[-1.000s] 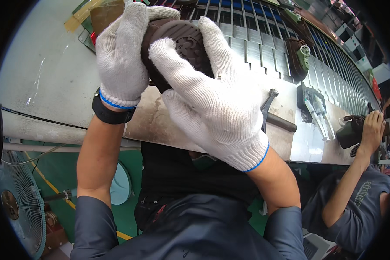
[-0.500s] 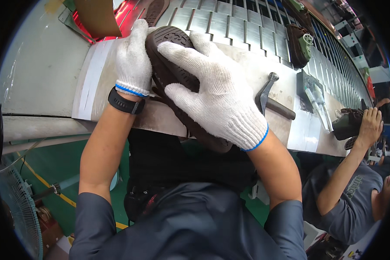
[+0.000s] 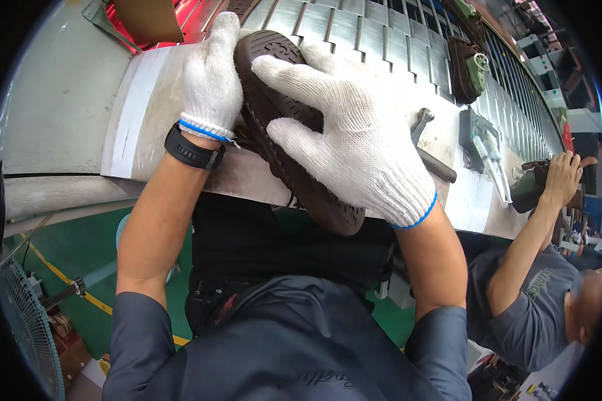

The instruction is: The person fits a brown shoe upper onto a sole by hand, adjusting the alignment and tapping along the edges with a hammer to secure the components while seated at a workbench.

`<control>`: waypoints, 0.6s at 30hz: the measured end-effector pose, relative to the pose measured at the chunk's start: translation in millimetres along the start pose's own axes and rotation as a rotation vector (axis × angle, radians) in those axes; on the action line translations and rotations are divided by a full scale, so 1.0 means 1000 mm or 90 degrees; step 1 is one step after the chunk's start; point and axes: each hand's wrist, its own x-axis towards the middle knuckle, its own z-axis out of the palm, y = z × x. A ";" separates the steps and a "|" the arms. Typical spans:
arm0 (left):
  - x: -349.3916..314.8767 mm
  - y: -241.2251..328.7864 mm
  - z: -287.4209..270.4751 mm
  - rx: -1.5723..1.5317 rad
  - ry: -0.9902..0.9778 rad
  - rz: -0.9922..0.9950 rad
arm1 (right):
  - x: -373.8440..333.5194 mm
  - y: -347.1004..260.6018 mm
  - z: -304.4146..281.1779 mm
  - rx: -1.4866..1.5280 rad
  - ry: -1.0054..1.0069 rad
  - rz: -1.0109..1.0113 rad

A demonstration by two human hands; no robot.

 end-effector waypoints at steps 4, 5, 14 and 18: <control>0.007 0.033 -0.009 -0.554 -0.082 -0.367 | -0.003 -0.002 -0.001 -0.042 0.001 0.000; 0.001 0.030 -0.005 -0.534 -0.040 -0.272 | -0.004 -0.002 0.000 -0.041 0.001 0.003; 0.017 0.056 -0.025 -0.458 -0.123 -0.263 | -0.036 0.017 0.008 -0.001 0.047 0.028; 0.009 0.050 -0.021 -0.464 -0.064 -0.248 | -0.026 0.018 0.005 0.002 0.040 -0.032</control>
